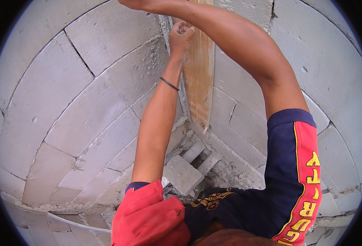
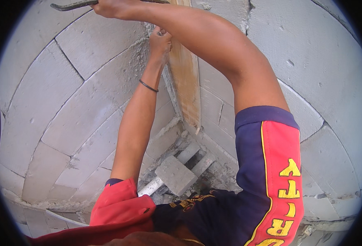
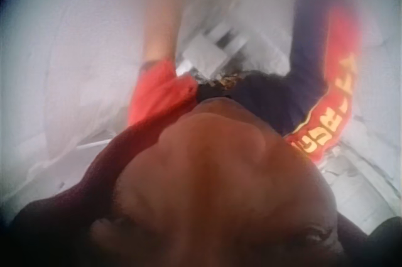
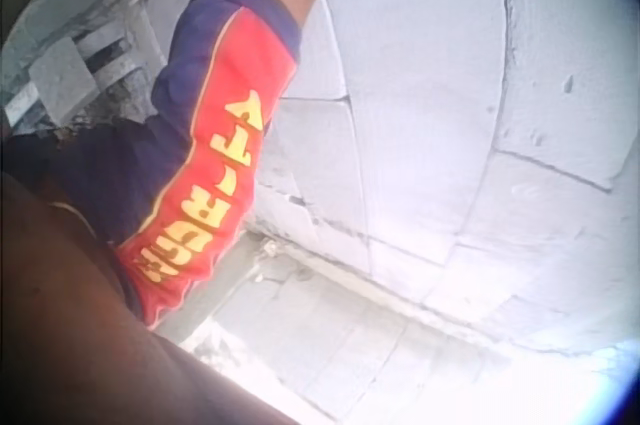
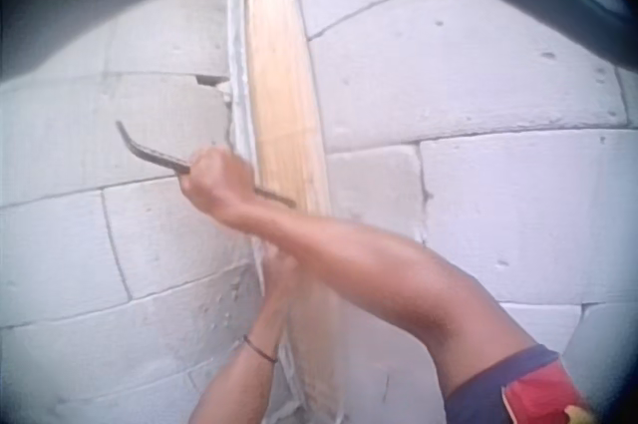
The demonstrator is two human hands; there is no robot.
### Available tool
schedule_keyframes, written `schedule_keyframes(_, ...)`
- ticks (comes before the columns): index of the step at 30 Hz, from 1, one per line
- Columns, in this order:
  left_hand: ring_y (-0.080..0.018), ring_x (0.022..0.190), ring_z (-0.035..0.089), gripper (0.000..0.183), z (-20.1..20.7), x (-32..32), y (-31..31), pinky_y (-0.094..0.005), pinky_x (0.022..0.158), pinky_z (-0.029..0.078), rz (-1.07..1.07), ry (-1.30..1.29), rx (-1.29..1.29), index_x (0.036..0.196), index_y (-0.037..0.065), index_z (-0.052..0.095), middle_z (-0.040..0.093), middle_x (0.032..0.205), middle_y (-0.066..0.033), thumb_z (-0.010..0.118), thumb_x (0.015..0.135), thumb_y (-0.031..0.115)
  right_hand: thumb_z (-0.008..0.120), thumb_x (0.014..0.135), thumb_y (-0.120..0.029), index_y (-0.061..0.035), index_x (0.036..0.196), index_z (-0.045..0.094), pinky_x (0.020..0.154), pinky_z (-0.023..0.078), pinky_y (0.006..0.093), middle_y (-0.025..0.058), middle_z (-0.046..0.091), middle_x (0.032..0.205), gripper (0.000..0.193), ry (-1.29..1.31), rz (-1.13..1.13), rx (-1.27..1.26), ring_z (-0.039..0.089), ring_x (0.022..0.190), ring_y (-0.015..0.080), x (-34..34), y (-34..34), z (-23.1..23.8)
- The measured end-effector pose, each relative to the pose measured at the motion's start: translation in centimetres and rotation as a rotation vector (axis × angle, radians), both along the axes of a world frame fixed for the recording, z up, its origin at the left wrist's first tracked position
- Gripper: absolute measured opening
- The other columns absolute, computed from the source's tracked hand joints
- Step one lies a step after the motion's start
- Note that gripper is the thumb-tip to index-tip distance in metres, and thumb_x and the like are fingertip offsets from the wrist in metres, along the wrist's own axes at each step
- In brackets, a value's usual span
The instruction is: The person uses a metal rod to scrape and pry mortar from the joints of a cinder block wall. They repeatedly insert the rod into the gaps between blocks and pull out loose debris.
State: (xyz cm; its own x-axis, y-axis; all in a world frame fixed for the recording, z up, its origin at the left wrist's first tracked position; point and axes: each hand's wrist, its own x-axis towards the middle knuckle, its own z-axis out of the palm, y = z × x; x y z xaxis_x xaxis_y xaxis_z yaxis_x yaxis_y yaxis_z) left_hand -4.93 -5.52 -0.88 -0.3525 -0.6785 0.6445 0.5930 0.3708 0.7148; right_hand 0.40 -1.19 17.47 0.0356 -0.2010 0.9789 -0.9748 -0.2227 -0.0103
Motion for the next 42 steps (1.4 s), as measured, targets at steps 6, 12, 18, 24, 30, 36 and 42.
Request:
schedule_keyframes(6, -0.0119, 0.089, 0.059, 0.020, 1.4, -2.8, 0.7, -0.0266, 0.076, 0.047, 0.102, 0.347, 0.041, 0.099, -0.002, 0.064, 0.067, 0.093, -0.0028, 0.070, 0.082, 0.009, 0.059, 0.081, -0.026, 0.0012, 0.072, 0.070, 0.066, 0.053, 0.0491, 0.0246, 0.065, 0.072, 0.031, 0.015, 0.154, -0.169, 0.066, 0.072, 0.0404, 4.4, 0.8, 0.4)
schedule_keyframes(12, -0.0086, 0.066, 0.057, 0.012, 1.8, -1.3, 2.3, -0.0253, 0.058, 0.045, 0.232, 0.416, 0.080, 0.088, -0.001, 0.068, 0.065, 0.074, -0.0004, 0.070, 0.083, 0.010, 0.061, 0.088, -0.034, 0.0045, 0.070, 0.068, 0.049, 0.050, 0.0416, 0.0198, 0.063, 0.058, 0.043, 0.345, 0.453, 0.065, 0.062, 0.049, 0.0309, 6.0, 3.4, 3.8)
schedule_keyframes(18, -0.0128, 0.059, 0.058, 0.013, 2.0, -2.9, 2.1, -0.0286, 0.055, 0.044, 0.418, 0.205, -0.044, 0.078, -0.001, 0.068, 0.063, 0.065, -0.0053, 0.069, 0.081, 0.012, 0.062, 0.091, -0.032, 0.0027, 0.061, 0.068, 0.036, 0.038, 0.0360, 0.0130, 0.056, 0.045, 0.046, 0.307, 0.287, 0.034, 0.048, 0.035, 0.0187, 2.5, 6.2, 4.5)
schedule_keyframes(24, -0.0199, 0.061, 0.061, 0.012, 1.9, -2.9, 1.1, -0.0336, 0.060, 0.047, 0.614, 0.193, -0.152, 0.078, -0.001, 0.066, 0.066, 0.070, -0.0115, 0.067, 0.080, 0.010, 0.060, 0.092, -0.032, 0.0019, 0.058, 0.066, 0.033, 0.033, 0.0354, 0.0101, 0.052, 0.041, 0.049, 0.187, 0.446, 0.057, 0.043, 0.031, 0.0164, 3.2, 8.9, 4.7)
schedule_keyframes(30, -0.0125, 0.062, 0.057, 0.017, 0.7, -2.4, 3.9, -0.0288, 0.059, 0.046, 0.285, 0.168, 0.050, 0.091, -0.002, 0.063, 0.062, 0.070, -0.0037, 0.068, 0.081, 0.011, 0.063, 0.088, -0.033, 0.0004, 0.061, 0.066, 0.044, 0.044, 0.0417, 0.0185, 0.057, 0.050, 0.043, 0.380, 0.287, 0.066, 0.056, 0.042, 0.0305, 0.1, 3.0, 2.9)
schedule_keyframes(36, -0.0107, 0.065, 0.055, 0.030, -1.8, -1.9, 2.7, -0.0261, 0.060, 0.045, 0.200, 0.074, 0.083, 0.099, -0.002, 0.060, 0.061, 0.073, -0.0021, 0.073, 0.076, 0.012, 0.064, 0.083, -0.032, -0.0011, 0.068, 0.068, 0.058, 0.050, 0.0497, 0.0249, 0.061, 0.063, 0.035, 0.536, 0.111, 0.098, 0.063, 0.062, 0.0426, 0.5, -0.2, -0.8)
schedule_keyframes(42, -0.0101, 0.066, 0.054, 0.033, -1.5, -1.6, 1.9, -0.0254, 0.060, 0.045, 0.141, 0.143, 0.071, 0.101, -0.004, 0.059, 0.060, 0.075, -0.0017, 0.073, 0.074, 0.010, 0.064, 0.082, -0.027, -0.0004, 0.068, 0.067, 0.058, 0.050, 0.0494, 0.0257, 0.060, 0.064, 0.030, 0.510, 0.183, 0.232, 0.063, 0.063, 0.0425, 1.0, -1.3, -2.5)
